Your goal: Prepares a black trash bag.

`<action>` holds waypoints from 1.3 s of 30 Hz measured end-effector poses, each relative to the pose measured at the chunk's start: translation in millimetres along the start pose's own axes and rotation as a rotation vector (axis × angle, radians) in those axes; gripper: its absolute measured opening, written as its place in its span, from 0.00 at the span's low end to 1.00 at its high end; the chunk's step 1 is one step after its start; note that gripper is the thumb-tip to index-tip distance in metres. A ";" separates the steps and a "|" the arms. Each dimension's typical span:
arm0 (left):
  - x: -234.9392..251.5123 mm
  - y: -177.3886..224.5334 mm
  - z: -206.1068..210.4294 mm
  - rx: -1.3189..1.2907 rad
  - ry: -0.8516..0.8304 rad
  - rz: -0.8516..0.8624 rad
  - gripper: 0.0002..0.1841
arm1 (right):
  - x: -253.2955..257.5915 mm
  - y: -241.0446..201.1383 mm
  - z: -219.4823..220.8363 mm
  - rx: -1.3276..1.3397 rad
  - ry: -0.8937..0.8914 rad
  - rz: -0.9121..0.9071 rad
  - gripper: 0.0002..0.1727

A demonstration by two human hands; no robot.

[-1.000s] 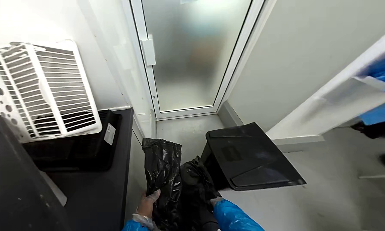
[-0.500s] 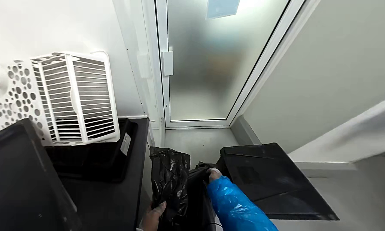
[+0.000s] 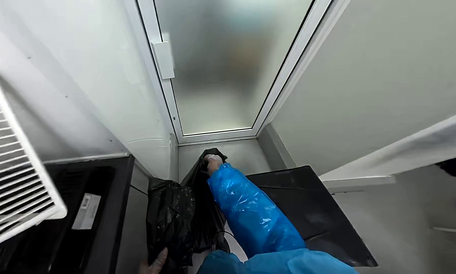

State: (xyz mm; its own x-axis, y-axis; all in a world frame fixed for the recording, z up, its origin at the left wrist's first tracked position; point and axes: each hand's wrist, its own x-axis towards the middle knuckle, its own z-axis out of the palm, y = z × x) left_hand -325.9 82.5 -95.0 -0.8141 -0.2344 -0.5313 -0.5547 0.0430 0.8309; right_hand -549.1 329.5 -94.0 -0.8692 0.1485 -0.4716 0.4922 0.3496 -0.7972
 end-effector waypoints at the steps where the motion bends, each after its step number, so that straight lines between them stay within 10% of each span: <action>1: 5.0 8.3 10.7 -0.009 0.022 0.016 0.18 | 9.9 -2.6 -2.5 0.046 -0.022 0.020 0.18; 7: 33.2 49.0 61.0 -0.090 0.073 0.041 0.23 | 71.6 25.7 -7.9 0.065 -0.071 0.171 0.21; 14: 87.5 77.6 105.8 -0.124 0.027 0.098 0.19 | 119.4 45.9 -54.9 -0.711 -0.363 0.017 0.20; 23: 170.7 135.8 135.5 -0.262 -0.129 0.110 0.13 | 69.3 119.4 -120.4 0.014 0.016 0.112 0.33; 30: 186.7 199.0 170.5 -0.578 -0.287 -0.021 0.16 | 25.8 108.8 21.1 -0.141 -0.111 -0.010 0.66; 35: 175.6 252.1 182.2 -0.685 -0.410 0.072 0.15 | 45.1 114.9 54.8 0.227 0.042 0.244 0.19; 39: 206.7 272.6 178.2 -0.591 -0.464 0.344 0.17 | 30.1 80.4 13.6 0.141 -0.106 0.376 0.19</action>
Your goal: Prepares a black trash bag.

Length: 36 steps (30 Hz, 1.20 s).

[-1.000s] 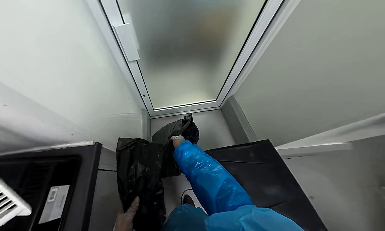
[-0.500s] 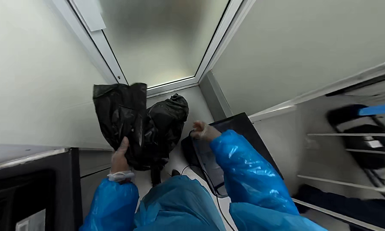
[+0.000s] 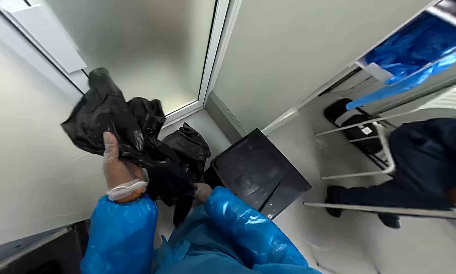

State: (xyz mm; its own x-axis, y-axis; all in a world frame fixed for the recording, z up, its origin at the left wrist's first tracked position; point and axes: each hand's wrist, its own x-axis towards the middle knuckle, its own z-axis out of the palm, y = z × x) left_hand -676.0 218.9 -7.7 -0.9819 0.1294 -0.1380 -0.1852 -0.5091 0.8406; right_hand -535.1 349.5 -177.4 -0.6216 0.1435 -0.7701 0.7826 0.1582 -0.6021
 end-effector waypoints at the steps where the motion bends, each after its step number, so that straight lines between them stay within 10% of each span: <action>1: 10.8 -2.6 -8.7 0.109 -0.015 0.016 0.19 | -7.6 -11.1 -6.3 0.035 -0.027 0.022 0.19; 6: 14.5 -48.3 -67.7 0.787 -0.242 -0.168 0.42 | -7.4 -42.2 -37.2 0.572 0.103 -0.195 0.11; 12: -29.5 -99.0 -45.7 1.211 -0.702 -0.666 0.33 | 12.9 -104.5 -61.6 0.735 0.037 -0.350 0.16; 24: 17.2 -68.1 2.1 0.917 0.129 -0.311 0.25 | -50.4 -51.4 -108.6 0.111 0.244 -0.762 0.33; 29: 32.3 -70.5 13.2 0.945 0.182 -0.279 0.24 | -61.6 -32.8 -78.6 -0.483 0.282 -0.894 0.46; 36: 28.0 -83.4 16.5 1.166 -0.050 -0.388 0.26 | -65.8 -28.0 -87.4 -0.321 0.607 -1.105 0.18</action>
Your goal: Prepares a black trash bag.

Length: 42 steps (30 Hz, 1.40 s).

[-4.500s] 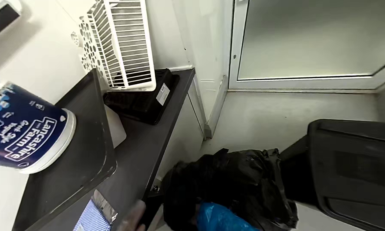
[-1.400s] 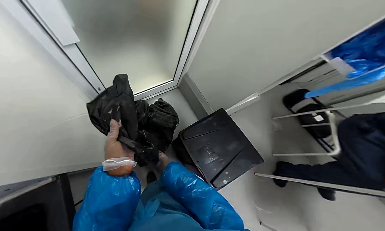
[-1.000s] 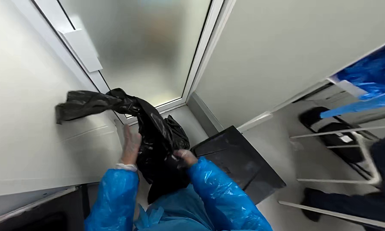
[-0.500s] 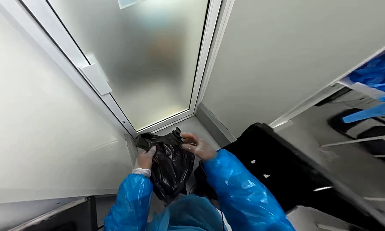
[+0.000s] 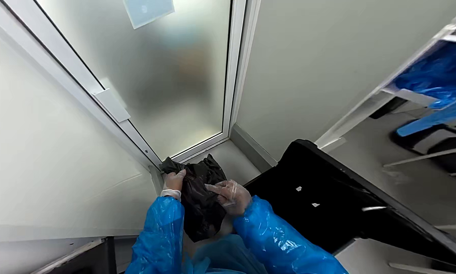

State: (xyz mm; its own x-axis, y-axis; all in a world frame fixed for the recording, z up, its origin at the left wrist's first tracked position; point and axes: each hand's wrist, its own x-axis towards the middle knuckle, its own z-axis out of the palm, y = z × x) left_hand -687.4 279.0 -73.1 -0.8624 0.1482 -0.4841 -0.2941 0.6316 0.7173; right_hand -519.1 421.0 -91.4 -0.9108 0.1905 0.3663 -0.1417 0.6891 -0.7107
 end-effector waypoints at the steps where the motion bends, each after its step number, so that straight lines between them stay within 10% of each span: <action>1: -2.0 0.2 -2.9 0.034 -0.072 -0.031 0.29 | 1.6 -3.5 -2.1 0.048 0.037 0.057 0.16; 6: -21.7 -9.4 -35.2 0.134 -0.228 0.175 0.30 | 19.3 -21.4 -27.6 0.424 0.133 0.629 0.05; 11: -64.8 2.7 -32.3 0.214 -0.244 0.901 0.51 | 34.0 -31.3 -33.2 0.510 0.042 0.581 0.07; 16: -73.6 10.3 -22.8 0.007 0.006 1.123 0.11 | 44.5 -43.3 -46.1 0.445 0.006 0.505 0.09; 21: -88.1 32.1 -30.2 0.024 -0.052 1.214 0.35 | 52.6 -66.3 -66.9 0.562 0.106 0.383 0.08; 25: -95.0 46.5 -21.4 -0.031 0.205 1.390 0.13 | 62.7 -90.5 -87.7 0.465 0.094 0.375 0.08; 37: -139.4 75.7 -53.2 -0.609 -0.001 0.831 0.14 | 61.9 -84.1 -147.0 0.088 0.602 0.217 0.06; 42: -141.9 71.0 -45.4 -0.389 0.195 0.846 0.13 | 41.8 -49.3 -149.9 -0.347 0.617 0.084 0.27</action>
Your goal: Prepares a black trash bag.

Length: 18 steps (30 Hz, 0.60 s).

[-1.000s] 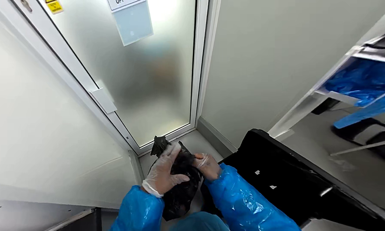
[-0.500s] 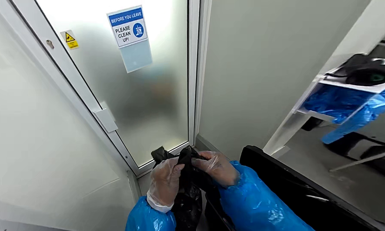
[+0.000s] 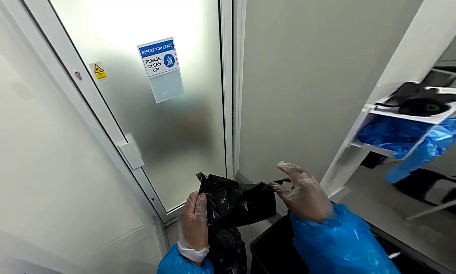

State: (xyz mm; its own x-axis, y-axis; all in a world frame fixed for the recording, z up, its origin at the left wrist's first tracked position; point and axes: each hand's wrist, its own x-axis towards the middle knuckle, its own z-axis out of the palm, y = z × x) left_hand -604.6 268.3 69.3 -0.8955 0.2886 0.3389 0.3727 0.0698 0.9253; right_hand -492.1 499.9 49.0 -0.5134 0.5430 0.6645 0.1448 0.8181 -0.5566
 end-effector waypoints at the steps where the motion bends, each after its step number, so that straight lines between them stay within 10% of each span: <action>1: -1.3 -5.3 1.7 0.001 0.009 0.057 0.14 | -8.0 -7.9 -1.9 -0.015 0.046 -0.003 0.28; 8: -14.2 -8.4 6.1 -0.189 -0.214 0.183 0.14 | -42.1 -68.9 16.8 0.474 -0.126 0.127 0.43; 12: -20.9 -9.8 2.9 -0.198 -0.262 0.118 0.13 | -42.9 -83.2 25.4 0.578 -0.156 0.289 0.11; 18: -16.9 -15.9 -5.7 -0.220 -0.375 -0.072 0.16 | -46.5 -82.3 26.3 0.661 -0.198 0.481 0.04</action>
State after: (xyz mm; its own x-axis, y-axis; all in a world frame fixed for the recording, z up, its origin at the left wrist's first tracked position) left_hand -596.7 256.9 49.9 -0.7519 0.6198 0.2246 0.2157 -0.0907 0.9722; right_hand -502.4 402.3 50.8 -0.6706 0.7100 0.2148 -0.1078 0.1931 -0.9752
